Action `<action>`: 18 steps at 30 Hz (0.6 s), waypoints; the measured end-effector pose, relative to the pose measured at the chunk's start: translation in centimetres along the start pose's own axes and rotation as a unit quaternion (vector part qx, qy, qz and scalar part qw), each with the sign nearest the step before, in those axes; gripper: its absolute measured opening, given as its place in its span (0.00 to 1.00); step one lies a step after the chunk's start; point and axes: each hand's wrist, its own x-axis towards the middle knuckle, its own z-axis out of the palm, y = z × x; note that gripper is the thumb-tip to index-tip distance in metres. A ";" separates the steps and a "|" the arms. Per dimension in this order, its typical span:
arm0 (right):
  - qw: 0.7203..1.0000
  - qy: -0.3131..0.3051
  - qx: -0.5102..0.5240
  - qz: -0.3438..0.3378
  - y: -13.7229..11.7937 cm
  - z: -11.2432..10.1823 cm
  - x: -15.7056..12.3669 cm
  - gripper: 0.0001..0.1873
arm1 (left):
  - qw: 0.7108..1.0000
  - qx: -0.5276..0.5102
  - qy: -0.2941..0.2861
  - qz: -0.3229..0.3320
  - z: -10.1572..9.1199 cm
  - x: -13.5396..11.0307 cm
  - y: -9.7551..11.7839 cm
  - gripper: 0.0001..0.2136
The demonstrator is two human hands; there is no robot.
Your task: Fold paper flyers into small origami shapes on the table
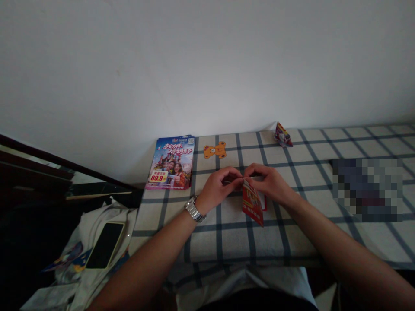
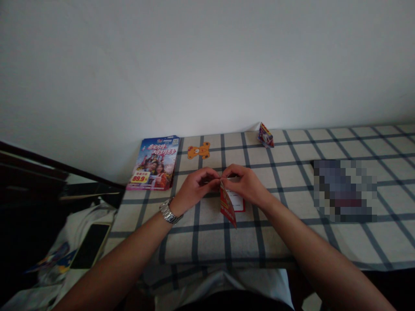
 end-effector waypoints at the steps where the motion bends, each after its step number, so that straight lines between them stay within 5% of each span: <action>1: 1.000 -0.002 -0.007 -0.001 0.0 0.0 0.0 0.09 | 1.000 -0.004 -0.001 0.000 0.0 0.0 0.0 0.12; 18: 1.000 0.006 -0.001 0.003 0.5 0.2 0.1 0.12 | 0.999 -0.040 0.006 -0.025 -0.4 -0.1 0.1 0.13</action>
